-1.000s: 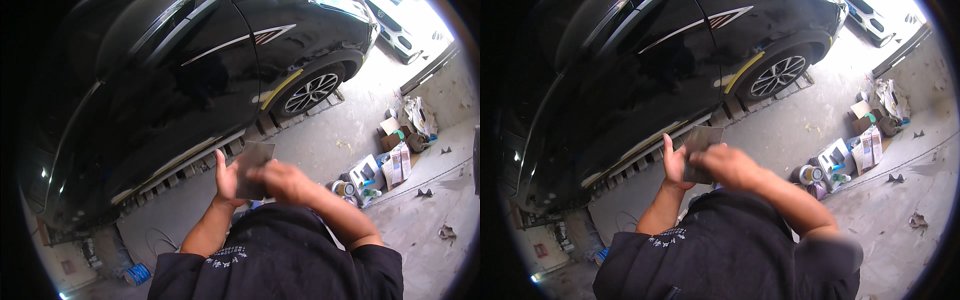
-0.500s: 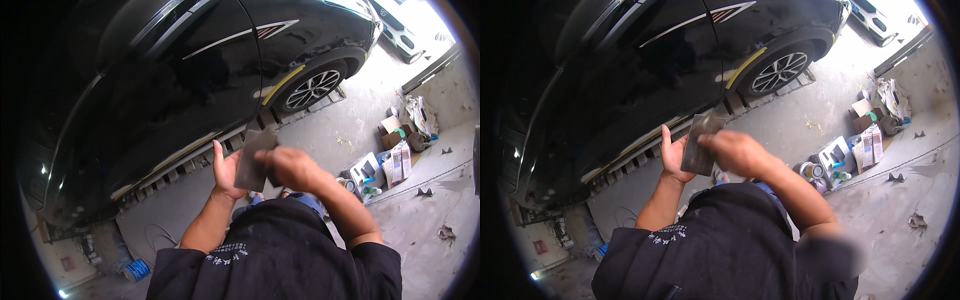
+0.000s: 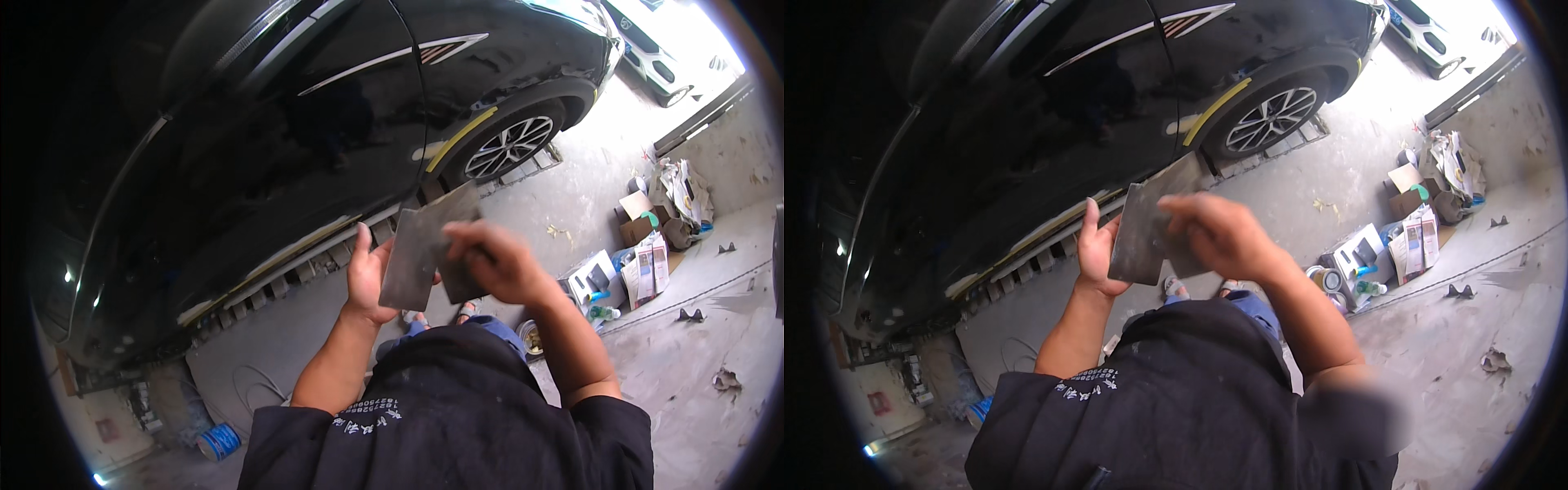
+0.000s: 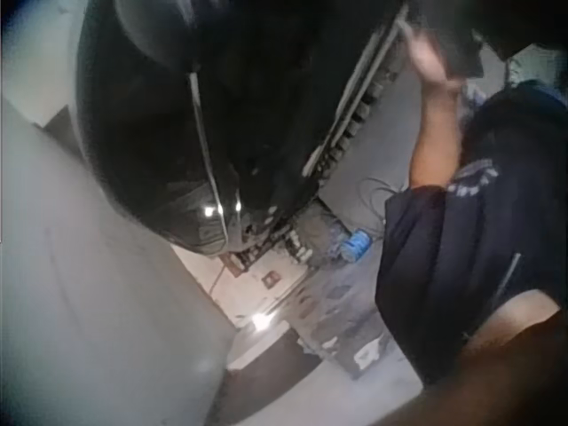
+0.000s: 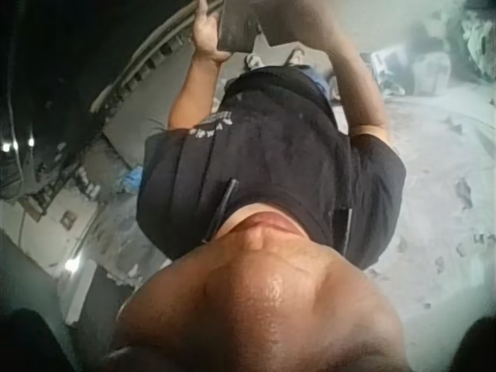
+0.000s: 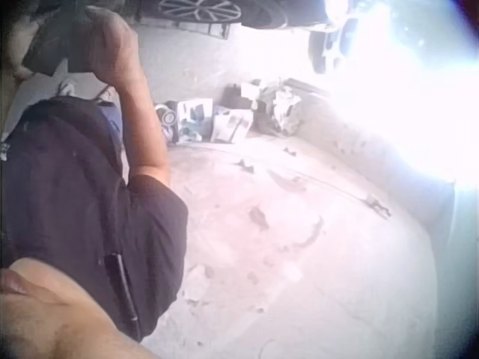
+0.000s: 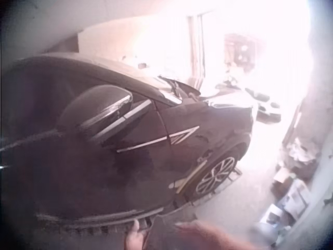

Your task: The person applies a beige body filler to a black car's front bumper and side panel using two metal spreaders. They repeatedly transfer filler between the spreaders and smooth it over taped-off areas on the bumper and wheel arch.

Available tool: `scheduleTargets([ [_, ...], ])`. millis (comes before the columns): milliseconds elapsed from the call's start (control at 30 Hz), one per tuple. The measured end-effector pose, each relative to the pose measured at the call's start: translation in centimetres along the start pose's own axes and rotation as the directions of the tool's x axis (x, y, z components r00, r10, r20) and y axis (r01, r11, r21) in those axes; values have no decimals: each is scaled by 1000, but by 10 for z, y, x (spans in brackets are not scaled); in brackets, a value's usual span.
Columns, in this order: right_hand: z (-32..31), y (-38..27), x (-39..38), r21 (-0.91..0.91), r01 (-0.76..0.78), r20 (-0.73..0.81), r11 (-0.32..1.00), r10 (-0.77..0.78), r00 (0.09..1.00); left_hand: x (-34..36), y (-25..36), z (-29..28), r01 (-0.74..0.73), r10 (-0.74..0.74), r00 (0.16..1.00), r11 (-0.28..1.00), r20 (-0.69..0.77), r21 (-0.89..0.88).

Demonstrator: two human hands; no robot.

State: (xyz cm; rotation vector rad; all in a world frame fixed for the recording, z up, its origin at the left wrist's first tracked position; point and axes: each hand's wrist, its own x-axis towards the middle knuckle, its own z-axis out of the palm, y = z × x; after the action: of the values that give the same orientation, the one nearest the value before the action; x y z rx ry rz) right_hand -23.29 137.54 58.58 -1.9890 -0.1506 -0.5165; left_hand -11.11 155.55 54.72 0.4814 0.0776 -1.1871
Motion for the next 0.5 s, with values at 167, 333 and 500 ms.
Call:
scheduleTargets([
  [167,-27,-12,4,-188,-17,-95,982,-1,995,-4,6,-12,-21,53,990,972,-132,235],
  [333,-17,-13,-7,-397,-30,-82,917,-3,997,-3,-16,-7,-109,191,942,952,-276,287],
  [500,4,-4,-18,-451,38,-61,892,-73,995,7,-39,4,-166,225,942,957,-247,239],
])
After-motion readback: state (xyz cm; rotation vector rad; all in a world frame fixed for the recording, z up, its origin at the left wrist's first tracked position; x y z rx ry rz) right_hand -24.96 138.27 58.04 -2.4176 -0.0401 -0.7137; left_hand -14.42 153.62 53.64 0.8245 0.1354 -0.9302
